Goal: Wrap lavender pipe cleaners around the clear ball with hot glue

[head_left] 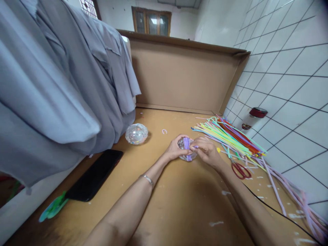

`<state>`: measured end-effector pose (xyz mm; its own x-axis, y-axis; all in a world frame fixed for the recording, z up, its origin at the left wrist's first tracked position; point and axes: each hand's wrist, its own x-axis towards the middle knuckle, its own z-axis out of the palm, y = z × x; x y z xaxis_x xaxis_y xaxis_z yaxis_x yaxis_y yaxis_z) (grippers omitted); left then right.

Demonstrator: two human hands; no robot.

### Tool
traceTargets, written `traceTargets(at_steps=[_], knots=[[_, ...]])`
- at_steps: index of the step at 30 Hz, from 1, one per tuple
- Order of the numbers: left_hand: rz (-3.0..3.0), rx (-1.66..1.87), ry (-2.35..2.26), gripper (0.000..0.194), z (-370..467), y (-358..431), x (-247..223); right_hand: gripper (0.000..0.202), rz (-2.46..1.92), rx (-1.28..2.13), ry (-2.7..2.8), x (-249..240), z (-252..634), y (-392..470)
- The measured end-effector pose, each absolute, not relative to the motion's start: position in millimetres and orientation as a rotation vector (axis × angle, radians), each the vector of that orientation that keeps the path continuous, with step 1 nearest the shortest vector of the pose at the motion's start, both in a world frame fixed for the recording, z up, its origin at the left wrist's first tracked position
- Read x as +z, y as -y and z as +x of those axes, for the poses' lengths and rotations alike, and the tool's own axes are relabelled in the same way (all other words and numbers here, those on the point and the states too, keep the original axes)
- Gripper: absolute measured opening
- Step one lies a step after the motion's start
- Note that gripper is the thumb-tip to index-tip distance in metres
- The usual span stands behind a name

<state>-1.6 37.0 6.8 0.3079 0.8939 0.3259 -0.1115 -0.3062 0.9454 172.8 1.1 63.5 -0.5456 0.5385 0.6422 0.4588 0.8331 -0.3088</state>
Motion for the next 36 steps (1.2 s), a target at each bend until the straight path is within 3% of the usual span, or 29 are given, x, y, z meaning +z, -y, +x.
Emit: traceTargets(at_steps=[21,27,33,36], knots=[[1.576,1.180,-0.794,0.060,-3,-39,7,0.017,-0.709,0.001,2.242,51,167,3],[1.793,1.299,-0.850,0.055,-5,-39,8,0.015,-0.720,-0.024,2.236,47,167,1],[1.742,1.379,-0.867,0.068,-1,-33,7,0.016,-0.735,-0.027,2.210,48,167,1],[1.712,1.401,-0.848,0.062,1,-31,8,0.016,-0.741,-0.026,2.206,48,167,1]])
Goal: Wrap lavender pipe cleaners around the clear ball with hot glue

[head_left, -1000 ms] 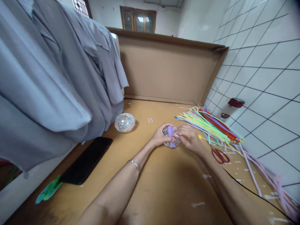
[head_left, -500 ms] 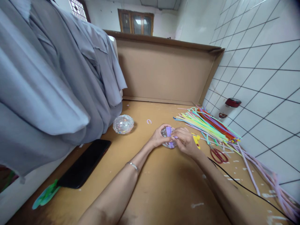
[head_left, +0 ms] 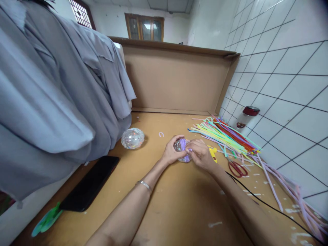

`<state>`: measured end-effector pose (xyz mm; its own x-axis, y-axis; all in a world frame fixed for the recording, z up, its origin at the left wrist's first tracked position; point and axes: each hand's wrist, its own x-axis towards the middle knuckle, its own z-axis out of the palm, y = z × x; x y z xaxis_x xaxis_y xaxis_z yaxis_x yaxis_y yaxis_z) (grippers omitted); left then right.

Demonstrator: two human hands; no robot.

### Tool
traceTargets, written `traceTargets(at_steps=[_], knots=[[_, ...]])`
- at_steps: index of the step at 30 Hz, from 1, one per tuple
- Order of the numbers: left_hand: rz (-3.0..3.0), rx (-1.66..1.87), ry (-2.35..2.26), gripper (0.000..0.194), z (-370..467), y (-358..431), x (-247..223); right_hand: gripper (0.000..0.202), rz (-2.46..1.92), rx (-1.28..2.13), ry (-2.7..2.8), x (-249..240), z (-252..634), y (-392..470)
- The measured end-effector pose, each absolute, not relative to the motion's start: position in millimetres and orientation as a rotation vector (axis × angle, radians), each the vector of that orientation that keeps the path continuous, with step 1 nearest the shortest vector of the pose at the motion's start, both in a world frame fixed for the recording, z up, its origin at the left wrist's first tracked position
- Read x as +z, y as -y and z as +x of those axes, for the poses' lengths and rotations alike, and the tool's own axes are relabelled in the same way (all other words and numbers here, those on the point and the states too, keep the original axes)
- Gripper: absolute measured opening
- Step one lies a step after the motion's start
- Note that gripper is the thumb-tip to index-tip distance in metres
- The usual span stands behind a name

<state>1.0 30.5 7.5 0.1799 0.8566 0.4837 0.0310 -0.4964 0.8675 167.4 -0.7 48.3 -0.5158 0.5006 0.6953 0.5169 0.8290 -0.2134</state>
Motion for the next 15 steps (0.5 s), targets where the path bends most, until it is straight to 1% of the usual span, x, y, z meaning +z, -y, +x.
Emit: traceTargets(at_steps=[8,12,15], knots=[[1.767,1.431,-0.849,0.050,2.2,-29.6,4.9,0.015,-0.722,-0.031,2.183,49.5,167.4,0.2],[1.791,1.430,-0.821,0.053,1.9,-29.9,1.8,0.013,-0.722,-0.049,2.174,48.2,168.5,-0.3],[1.865,1.380,-0.806,0.061,1.2,-30.2,-0.4,0.012,-0.728,-0.064,2.173,47.4,168.9,0.2]])
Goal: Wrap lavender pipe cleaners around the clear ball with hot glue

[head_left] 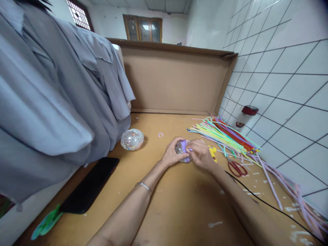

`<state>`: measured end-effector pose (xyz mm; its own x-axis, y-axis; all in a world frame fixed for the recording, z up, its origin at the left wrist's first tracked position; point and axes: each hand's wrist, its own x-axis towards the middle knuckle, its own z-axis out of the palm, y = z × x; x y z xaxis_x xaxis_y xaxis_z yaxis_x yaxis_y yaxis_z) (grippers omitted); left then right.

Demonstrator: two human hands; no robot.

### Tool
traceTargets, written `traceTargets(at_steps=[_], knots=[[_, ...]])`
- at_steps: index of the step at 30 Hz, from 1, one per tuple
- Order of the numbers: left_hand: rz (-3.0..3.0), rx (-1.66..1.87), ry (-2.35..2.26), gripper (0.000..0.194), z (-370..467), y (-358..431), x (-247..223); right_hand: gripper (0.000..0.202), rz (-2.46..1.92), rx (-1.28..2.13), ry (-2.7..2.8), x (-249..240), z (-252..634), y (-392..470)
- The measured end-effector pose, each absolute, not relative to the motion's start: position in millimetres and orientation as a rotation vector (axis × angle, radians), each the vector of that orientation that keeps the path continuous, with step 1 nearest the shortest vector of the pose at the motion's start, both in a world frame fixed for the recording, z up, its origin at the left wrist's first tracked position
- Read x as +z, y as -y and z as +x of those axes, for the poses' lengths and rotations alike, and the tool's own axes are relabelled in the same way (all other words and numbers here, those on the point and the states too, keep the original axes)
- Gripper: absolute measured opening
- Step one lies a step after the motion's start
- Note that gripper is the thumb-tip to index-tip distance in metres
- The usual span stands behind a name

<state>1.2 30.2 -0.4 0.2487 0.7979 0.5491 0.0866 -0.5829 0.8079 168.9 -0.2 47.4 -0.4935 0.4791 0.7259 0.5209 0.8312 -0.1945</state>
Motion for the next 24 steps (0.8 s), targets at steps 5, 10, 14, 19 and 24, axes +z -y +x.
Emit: traceTargets(at_steps=[5,10,14,19,24], knots=[[2.003,1.327,-0.834,0.083,0.3,-30.9,-2.6,0.010,-0.742,-0.071,2.160,46.8,168.2,1.6],[2.080,1.336,-0.848,0.083,1.4,-30.0,-1.4,0.009,-0.736,-0.079,2.162,45.7,169.0,1.1],[2.085,1.356,-0.858,0.078,2.9,-30.3,-1.5,0.009,-0.721,-0.083,2.172,45.9,169.7,0.8],[2.135,1.409,-0.789,0.072,3.2,-32.6,-3.7,0.009,-0.718,-0.092,2.170,46.8,169.1,0.9],[2.125,1.417,-0.781,0.068,2.9,-33.8,-4.5,0.008,-0.716,-0.090,2.163,47.7,168.2,1.0]])
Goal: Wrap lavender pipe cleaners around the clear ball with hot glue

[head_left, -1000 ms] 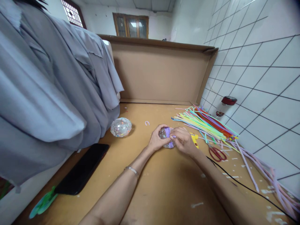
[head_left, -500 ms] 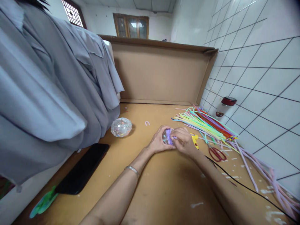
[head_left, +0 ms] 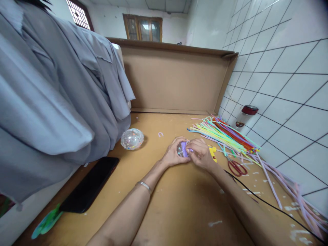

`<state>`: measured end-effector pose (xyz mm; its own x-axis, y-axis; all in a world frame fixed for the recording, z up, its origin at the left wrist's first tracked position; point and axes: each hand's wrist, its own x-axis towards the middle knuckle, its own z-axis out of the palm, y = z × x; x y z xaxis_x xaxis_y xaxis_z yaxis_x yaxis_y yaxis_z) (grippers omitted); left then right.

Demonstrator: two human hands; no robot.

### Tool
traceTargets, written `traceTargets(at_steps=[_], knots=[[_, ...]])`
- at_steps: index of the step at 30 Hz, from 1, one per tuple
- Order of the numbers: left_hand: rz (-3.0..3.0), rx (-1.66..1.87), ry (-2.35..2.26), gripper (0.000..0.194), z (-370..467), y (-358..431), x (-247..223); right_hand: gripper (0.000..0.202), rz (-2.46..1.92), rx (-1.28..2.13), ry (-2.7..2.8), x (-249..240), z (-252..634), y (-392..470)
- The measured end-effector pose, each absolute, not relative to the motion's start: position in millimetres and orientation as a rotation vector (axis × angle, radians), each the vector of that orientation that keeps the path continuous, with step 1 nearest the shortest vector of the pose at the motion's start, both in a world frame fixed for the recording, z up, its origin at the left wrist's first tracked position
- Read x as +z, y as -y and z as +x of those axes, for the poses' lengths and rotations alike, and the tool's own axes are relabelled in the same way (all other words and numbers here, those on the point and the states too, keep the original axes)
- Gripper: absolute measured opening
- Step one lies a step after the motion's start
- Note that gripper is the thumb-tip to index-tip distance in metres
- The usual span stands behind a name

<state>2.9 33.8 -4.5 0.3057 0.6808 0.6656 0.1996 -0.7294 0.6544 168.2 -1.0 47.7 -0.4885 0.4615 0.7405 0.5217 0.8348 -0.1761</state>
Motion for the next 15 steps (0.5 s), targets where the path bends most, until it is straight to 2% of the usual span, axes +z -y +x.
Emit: traceTargets(at_steps=[8,15], knots=[[2.130,1.420,-0.765,0.065,3.4,-34.1,-5.2,0.008,-0.730,-0.102,2.161,48.6,167.7,2.4],[2.018,1.400,-0.820,0.075,4.7,-32.2,-8.2,0.008,-0.726,-0.103,2.160,48.2,168.0,1.9]])
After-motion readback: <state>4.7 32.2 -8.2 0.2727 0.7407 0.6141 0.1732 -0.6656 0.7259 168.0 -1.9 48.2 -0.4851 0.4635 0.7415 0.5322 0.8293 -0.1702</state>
